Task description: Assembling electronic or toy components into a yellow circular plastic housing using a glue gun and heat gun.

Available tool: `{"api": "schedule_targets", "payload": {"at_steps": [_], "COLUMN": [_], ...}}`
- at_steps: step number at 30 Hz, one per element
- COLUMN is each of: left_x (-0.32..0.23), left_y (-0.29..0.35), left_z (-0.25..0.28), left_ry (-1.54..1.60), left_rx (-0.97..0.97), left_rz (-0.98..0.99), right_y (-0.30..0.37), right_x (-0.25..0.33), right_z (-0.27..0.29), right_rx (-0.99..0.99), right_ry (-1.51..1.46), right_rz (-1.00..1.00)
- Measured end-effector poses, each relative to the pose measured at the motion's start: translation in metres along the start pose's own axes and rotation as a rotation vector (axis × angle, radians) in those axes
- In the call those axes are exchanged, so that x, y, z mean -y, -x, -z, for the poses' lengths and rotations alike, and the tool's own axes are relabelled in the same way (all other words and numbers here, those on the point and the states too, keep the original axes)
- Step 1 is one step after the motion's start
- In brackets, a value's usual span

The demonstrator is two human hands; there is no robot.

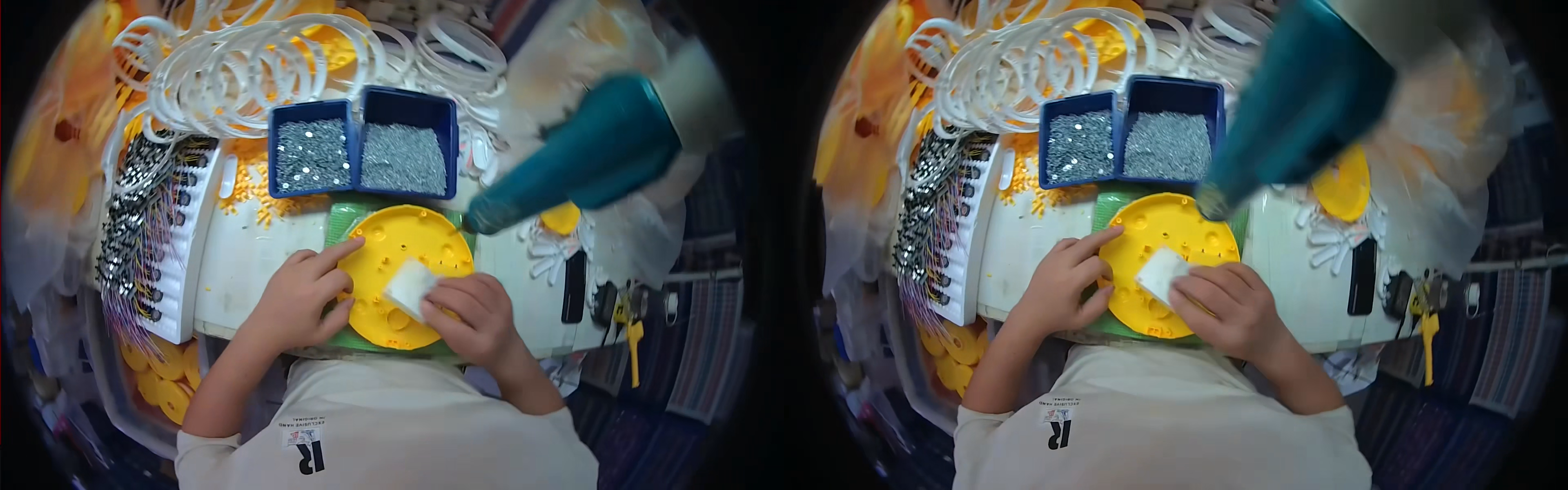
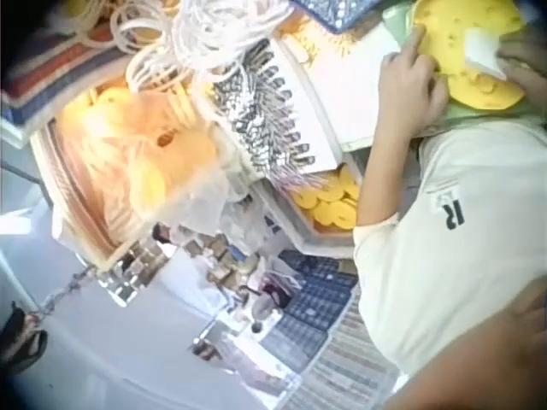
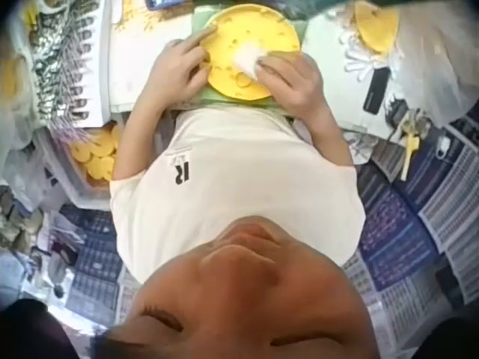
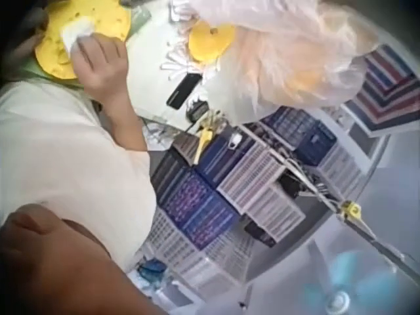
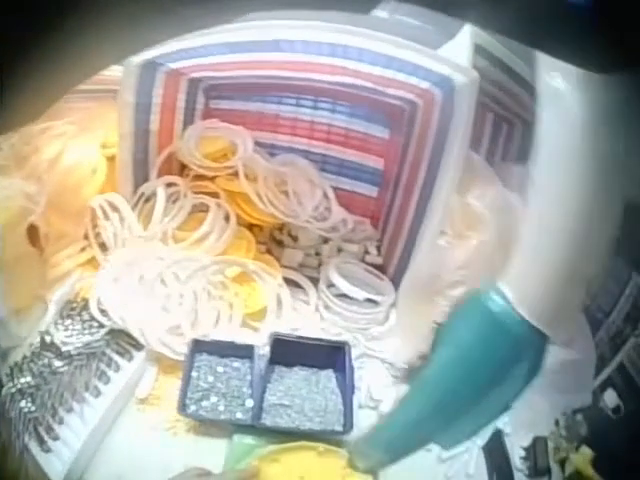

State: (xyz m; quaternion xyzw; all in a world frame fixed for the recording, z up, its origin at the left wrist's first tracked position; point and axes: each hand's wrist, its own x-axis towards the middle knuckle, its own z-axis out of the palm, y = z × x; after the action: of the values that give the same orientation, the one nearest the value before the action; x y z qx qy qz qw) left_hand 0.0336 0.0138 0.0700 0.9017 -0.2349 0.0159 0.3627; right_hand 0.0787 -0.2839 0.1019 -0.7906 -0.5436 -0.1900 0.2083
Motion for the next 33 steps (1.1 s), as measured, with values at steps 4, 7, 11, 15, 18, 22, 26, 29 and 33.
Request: {"api": "schedule_targets", "payload": {"at_steps": [4, 7, 11, 15, 18, 22, 26, 29, 33], "left_x": [-0.006, -0.009, -0.01, -0.014, -0.009, 0.0, 0.001, 0.001, -0.004], "left_y": [-0.003, -0.002, -0.015, -0.035, -0.048, -0.074, -0.081, -0.069, -0.047], "left_z": [-0.008, -0.014, -0.015, -0.002, 0.011, 0.004, -0.023, -0.032, -0.02], "left_ry": [0.0, 0.017, 0.171, 0.135, 0.521, 0.62, 0.458, 0.363, 0.213], "left_rx": [-0.038, -0.113, -0.169, -0.233, -0.381, -0.18, -0.06, -0.225, -0.246], "left_rz": [0.033, 0.066, 0.139, 0.169, 0.283, 0.298, 0.393, 0.217, 0.044], "right_y": [-0.003, -0.001, -0.02, -0.022, -0.021, -0.015, -0.014, -0.012, -0.012], "right_x": [0.001, 0.004, 0.013, 0.007, -0.004, -0.003, 0.01, 0.014, 0.011], "right_z": [-0.012, -0.008, -0.026, -0.015, 0.011, 0.011, -0.009, -0.017, -0.024], "right_rx": [0.098, 0.066, 0.026, -0.006, -0.085, -0.052, 0.006, 0.003, 0.019], "right_ry": [-0.187, -0.349, -0.234, -0.433, -0.343, -0.361, -0.237, -0.195, -0.173], "right_rz": [-0.17, -0.304, -0.461, -0.575, -0.493, -0.505, -0.435, -0.448, -0.435]}}
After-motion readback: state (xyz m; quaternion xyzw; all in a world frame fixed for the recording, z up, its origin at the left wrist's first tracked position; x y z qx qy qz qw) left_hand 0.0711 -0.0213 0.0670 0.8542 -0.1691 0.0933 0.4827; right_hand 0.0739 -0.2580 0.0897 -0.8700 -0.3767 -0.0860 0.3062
